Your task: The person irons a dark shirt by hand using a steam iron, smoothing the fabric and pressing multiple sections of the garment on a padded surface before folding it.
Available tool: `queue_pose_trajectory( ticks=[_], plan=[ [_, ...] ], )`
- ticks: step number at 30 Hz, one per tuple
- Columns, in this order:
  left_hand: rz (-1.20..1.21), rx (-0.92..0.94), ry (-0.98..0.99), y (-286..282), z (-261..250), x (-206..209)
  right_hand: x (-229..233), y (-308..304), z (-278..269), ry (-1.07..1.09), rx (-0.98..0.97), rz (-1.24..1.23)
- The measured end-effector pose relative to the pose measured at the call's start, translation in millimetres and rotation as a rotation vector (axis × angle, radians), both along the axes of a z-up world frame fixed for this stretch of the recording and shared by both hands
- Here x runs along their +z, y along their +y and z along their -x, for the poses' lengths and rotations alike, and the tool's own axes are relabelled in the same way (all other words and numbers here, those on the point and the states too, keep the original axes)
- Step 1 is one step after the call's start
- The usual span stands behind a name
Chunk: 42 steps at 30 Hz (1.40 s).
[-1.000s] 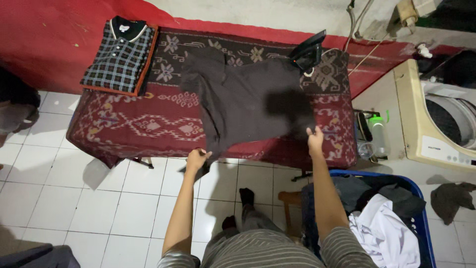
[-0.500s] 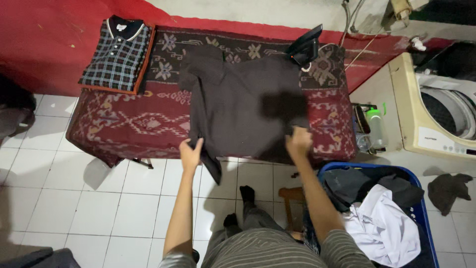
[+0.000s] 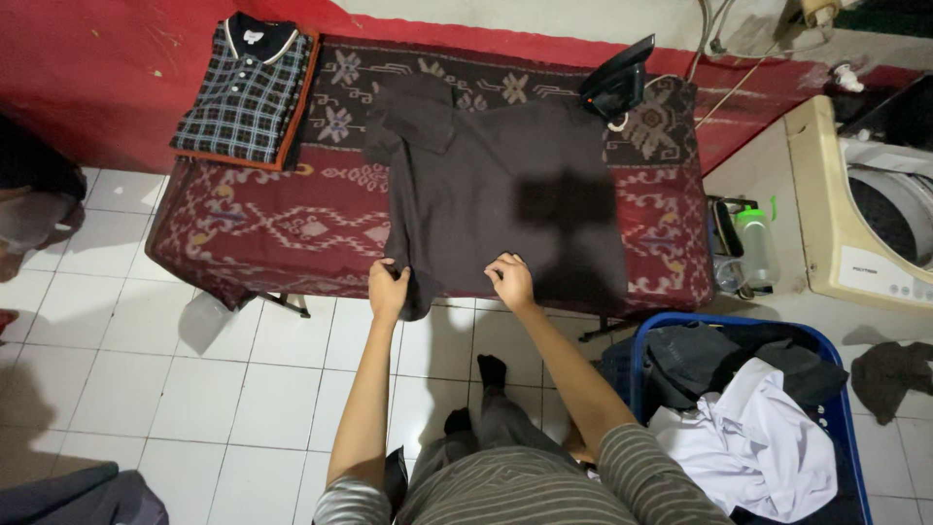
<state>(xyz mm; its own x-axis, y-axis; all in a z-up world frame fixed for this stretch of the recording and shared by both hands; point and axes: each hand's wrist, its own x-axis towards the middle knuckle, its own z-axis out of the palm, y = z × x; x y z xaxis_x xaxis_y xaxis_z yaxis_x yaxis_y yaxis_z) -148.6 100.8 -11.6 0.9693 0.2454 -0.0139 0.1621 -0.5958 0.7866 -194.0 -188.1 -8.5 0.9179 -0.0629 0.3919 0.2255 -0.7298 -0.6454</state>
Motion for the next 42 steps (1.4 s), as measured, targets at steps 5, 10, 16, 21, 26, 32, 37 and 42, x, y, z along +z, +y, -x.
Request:
queue_pose_trajectory(
  ticks=[5, 10, 16, 21, 26, 32, 37, 42],
  plan=[
    [-0.174, 0.057, -0.16, -6, -12, 8, -2, -10, -3, 0.019, -0.014, -0.066],
    [-0.206, 0.064, 0.007, -12, -56, 16, 3, -86, -6, -0.028, -0.157, -0.102],
    [0.164, 0.072, 0.24, -17, -136, 27, 22, -224, -34, -0.022, -0.699, 0.296],
    [0.61, 0.158, 0.348, -26, -215, 40, 31, -265, -103, 0.32, -0.816, -0.084],
    [0.742, 0.127, 0.366, -34, -274, 47, 42, -270, -177, 0.383, -0.77, -0.161],
    [0.566, -0.009, 0.289, -63, -312, 38, 42, -277, -243, 0.715, -0.533, -0.305],
    [0.605, -0.152, 0.168, -57, -336, 35, 55, -315, -265, 0.987, -0.402, -0.498],
    [0.587, -0.104, 0.047, -43, -370, 43, 71, -339, -282, 0.512, -0.379, -0.232]
  ],
)
